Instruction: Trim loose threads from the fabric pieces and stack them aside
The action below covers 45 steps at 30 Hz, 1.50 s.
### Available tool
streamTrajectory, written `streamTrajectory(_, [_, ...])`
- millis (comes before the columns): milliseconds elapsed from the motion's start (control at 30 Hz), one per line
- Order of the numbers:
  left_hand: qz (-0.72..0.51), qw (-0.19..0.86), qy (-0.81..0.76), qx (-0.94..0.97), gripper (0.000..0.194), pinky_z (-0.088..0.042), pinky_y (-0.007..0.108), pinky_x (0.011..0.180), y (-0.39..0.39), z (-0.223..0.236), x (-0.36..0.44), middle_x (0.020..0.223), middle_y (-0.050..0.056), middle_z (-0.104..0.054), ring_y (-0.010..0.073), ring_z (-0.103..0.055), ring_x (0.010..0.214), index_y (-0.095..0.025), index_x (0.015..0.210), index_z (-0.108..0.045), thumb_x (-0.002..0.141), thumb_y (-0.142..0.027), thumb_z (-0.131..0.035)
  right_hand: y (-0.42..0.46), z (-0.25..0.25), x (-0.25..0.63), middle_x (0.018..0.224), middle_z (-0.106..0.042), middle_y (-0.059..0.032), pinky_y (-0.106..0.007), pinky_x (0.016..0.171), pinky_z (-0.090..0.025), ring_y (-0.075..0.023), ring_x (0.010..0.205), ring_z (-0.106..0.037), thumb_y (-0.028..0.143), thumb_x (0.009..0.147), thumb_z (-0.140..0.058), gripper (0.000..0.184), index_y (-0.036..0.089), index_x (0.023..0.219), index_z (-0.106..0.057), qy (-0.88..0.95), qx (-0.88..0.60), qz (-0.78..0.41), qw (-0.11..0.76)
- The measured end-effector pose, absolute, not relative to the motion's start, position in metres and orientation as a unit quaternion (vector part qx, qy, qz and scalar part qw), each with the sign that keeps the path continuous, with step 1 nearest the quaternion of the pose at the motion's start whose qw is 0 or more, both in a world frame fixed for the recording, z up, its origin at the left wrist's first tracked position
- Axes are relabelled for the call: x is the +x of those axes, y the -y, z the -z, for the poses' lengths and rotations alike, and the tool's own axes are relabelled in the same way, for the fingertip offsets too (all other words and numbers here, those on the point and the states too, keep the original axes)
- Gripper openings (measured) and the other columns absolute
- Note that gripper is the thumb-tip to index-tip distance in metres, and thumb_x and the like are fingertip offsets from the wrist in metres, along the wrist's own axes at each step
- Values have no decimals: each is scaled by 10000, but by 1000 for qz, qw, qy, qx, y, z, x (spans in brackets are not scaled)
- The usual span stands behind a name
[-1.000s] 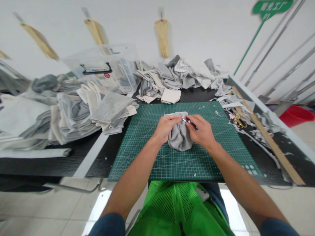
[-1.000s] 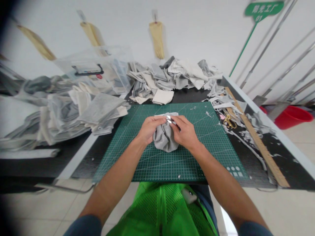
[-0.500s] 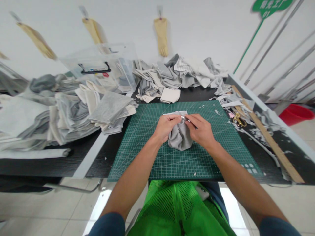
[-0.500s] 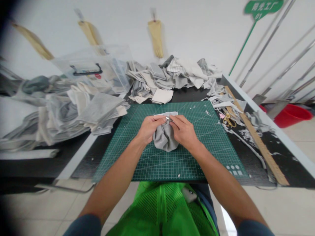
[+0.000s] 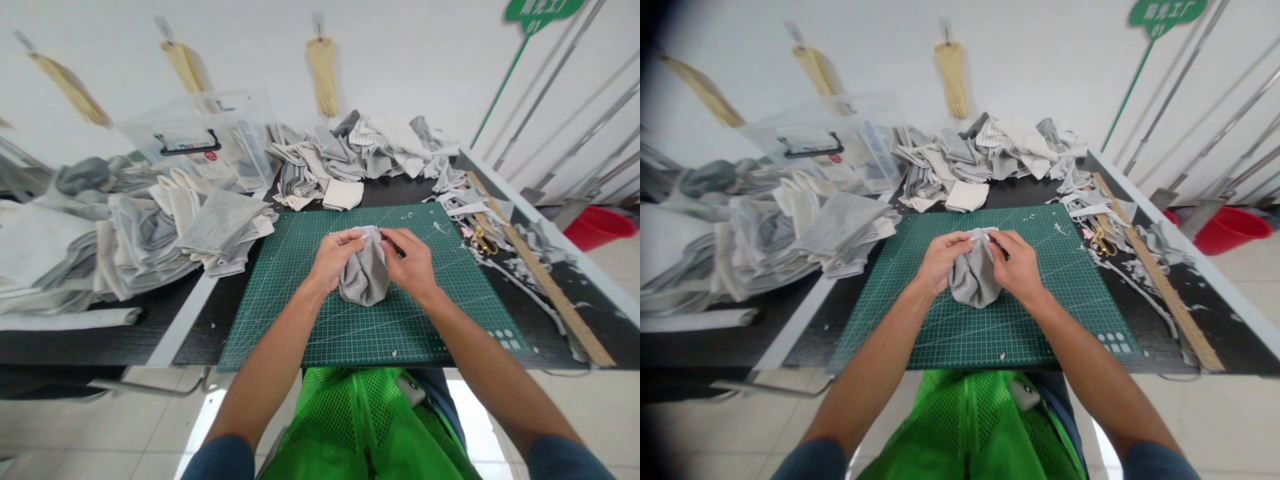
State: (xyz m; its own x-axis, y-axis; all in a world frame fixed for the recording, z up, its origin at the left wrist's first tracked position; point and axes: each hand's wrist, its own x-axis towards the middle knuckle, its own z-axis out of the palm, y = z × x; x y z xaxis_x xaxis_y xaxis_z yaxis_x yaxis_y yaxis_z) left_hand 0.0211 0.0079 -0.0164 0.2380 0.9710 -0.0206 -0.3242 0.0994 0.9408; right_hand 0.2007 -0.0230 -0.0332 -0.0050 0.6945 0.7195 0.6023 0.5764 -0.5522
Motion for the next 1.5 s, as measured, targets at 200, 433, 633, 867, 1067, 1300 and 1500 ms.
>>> streamTrajectory(200, [-494, 666, -352, 434, 241, -513, 247, 743, -9, 15, 20, 854, 40, -774, 120, -664, 731, -166, 872, -809, 672, -277, -885, 24, 35, 198, 1148, -762, -111, -429, 928, -622, -253, 1038, -725, 290, 994, -599, 287, 241, 1248, -723, 728, -438, -20, 527])
streamTrajectory(433, [-466, 698, -340, 425, 269, -513, 239, 721, -7, 14, 20, 849, 58, -782, 125, -678, 725, -146, 904, -823, 672, -271, -880, 23, 36, 196, 1145, -754, -120, -435, 940, -624, -252, 1056, -722, 224, 1001, -570, 300, 221, 1269, -706, 747, -415, 10, 520])
streamTrajectory(633, [-456, 694, -343, 439, 215, -481, 229, 659, -5, 14, 21, 797, 49, -766, 107, -642, 668, -146, 849, -825, 690, -281, -876, 22, 38, 197, 1153, -752, -118, -453, 965, -620, -256, 1076, -718, 224, 1014, -550, 311, 231, 1288, -698, 749, -419, 10, 513])
streamTrajectory(867, [-464, 686, -342, 446, 237, -500, 245, 699, -5, 14, 21, 852, 64, -787, 121, -659, 709, -150, 885, -838, 684, -268, -882, 22, 38, 197, 1136, -756, -114, -451, 954, -626, -253, 1061, -724, 231, 1020, -545, 302, 238, 1274, -707, 750, -418, 16, 512])
streamTrajectory(1067, [-465, 684, -341, 446, 256, -512, 242, 726, -6, 16, 21, 880, 70, -799, 122, -673, 729, -153, 907, -845, 679, -260, -889, 23, 37, 197, 1118, -759, -117, -438, 944, -629, -249, 1046, -726, 230, 1027, -528, 300, 226, 1257, -722, 752, -413, 11, 514])
streamTrajectory(1300, [-461, 679, -345, 455, 268, -503, 241, 694, -7, 17, 20, 856, 72, -792, 122, -659, 707, -148, 893, -843, 671, -289, -895, 22, 37, 197, 1117, -769, -97, -441, 954, -626, -242, 1044, -726, 233, 1034, -508, 308, 248, 1245, -732, 753, -422, -1, 505])
streamTrajectory(1500, [-460, 680, -355, 448, 271, -491, 243, 662, -6, 15, 21, 814, 53, -777, 125, -654, 683, -157, 895, -838, 664, -286, -894, 23, 34, 199, 1086, -769, -89, -416, 900, -629, -242, 980, -733, 273, 1010, -565, 259, 251, 1193, -747, 715, -449, -29, 536])
